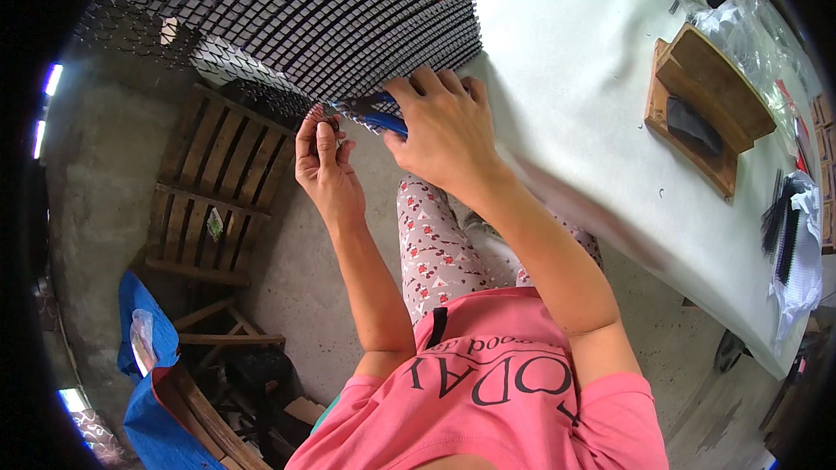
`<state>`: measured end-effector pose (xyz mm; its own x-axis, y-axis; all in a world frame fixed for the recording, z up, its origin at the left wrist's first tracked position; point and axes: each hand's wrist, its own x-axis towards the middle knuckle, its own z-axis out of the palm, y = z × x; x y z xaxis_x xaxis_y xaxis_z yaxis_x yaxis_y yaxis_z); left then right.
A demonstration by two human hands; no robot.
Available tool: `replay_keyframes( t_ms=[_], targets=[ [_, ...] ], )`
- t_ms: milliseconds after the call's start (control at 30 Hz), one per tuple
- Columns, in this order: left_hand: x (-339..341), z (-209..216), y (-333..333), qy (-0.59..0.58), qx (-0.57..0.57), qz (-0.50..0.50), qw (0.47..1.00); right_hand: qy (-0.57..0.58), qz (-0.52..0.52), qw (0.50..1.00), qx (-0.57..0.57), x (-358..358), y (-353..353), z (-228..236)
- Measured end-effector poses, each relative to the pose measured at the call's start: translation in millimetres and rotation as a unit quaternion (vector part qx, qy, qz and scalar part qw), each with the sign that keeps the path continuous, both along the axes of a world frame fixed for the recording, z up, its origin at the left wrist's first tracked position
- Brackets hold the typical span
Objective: The person trims the excess wire ends of spiral-bound notebooks using pliers and smooths the cut edges with a file before placing them on a stack.
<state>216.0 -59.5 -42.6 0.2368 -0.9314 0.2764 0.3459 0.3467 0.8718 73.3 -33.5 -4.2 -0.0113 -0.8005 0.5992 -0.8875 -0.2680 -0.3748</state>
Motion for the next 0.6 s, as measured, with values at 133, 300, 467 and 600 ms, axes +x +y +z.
replay_keyframes(
  t_ms=[133, 300, 467, 600],
  targets=[
    [-1, 10, 4, -0.011, -0.007, -0.026, 1.000, 0.016, -0.018, 1.000, -0.013, 5, -3, 2],
    [-3, 13, 3, -0.041, -0.004, -0.002, 0.999, 0.027, -0.017, 0.999, 0.025, 12, -6, 0],
    [-6, 10, 0, -0.029, -0.023, 0.000, 0.999, -0.023, 0.027, 0.998, 0.051, 12, -9, -3],
    [-15, 3, -4, 0.025, -0.026, 0.024, 0.999, -0.040, 0.044, 0.992, 0.111, 8, -9, -3]
  ],
)
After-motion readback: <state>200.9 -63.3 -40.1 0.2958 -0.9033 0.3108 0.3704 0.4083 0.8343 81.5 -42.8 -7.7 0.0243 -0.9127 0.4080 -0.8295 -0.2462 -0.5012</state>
